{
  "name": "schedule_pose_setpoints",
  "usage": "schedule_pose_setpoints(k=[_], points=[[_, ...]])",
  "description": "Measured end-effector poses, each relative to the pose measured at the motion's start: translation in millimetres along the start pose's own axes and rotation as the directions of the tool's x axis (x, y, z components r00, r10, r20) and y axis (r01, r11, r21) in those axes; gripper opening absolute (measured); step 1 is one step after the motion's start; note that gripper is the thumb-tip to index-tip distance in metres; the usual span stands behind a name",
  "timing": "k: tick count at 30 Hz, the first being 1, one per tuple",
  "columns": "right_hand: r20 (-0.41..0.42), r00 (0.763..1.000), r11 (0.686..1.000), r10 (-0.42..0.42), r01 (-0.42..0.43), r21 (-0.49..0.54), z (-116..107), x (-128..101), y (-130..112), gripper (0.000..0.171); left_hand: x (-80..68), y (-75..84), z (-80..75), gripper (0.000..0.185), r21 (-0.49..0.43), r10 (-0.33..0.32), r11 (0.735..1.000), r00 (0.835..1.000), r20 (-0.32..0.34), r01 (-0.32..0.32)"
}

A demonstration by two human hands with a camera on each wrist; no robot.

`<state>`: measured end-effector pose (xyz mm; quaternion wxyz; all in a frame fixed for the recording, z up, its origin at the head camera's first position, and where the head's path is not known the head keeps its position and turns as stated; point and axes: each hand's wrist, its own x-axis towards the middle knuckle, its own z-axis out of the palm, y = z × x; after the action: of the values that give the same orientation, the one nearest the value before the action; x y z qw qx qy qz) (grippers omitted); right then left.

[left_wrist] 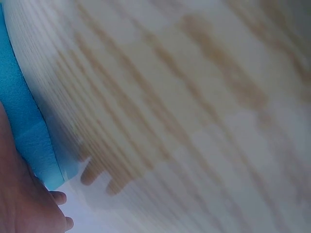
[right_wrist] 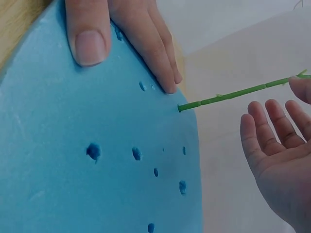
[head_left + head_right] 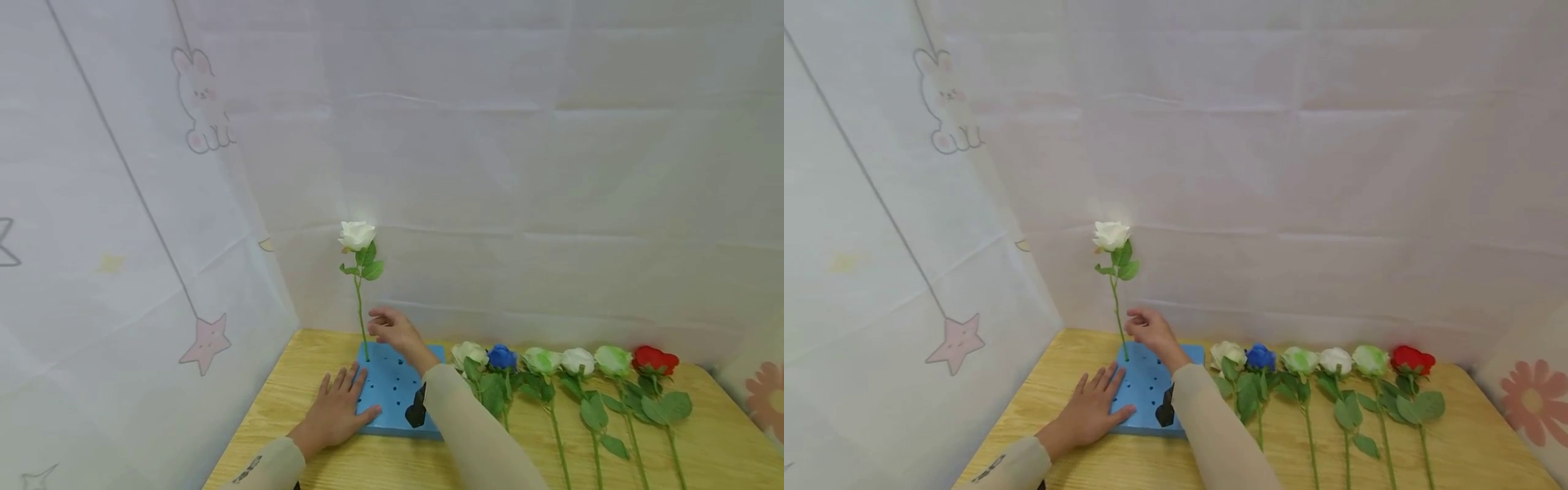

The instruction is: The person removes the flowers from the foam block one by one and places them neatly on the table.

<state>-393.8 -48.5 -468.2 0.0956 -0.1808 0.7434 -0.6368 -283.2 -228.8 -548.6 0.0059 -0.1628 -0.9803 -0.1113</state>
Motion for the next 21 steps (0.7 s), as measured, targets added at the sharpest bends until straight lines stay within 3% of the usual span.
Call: schedule_pose_setpoints(k=[12,21], points=[[0.0,0.999,0.997,0.039,-0.039,-0.066,12.4,7.3,8.2,0.043,-0.2,0.3,2.7,0.093,0.016,-0.001,1.0,1.0,-0.017,0.001],[-0.001,0.998,0.997,0.066,-0.066,-0.043,20.4,11.1,12.9,0.047,-0.8,2.1,0.2,0.094,0.01,-0.007,1.0,1.0,0.001,0.007]])
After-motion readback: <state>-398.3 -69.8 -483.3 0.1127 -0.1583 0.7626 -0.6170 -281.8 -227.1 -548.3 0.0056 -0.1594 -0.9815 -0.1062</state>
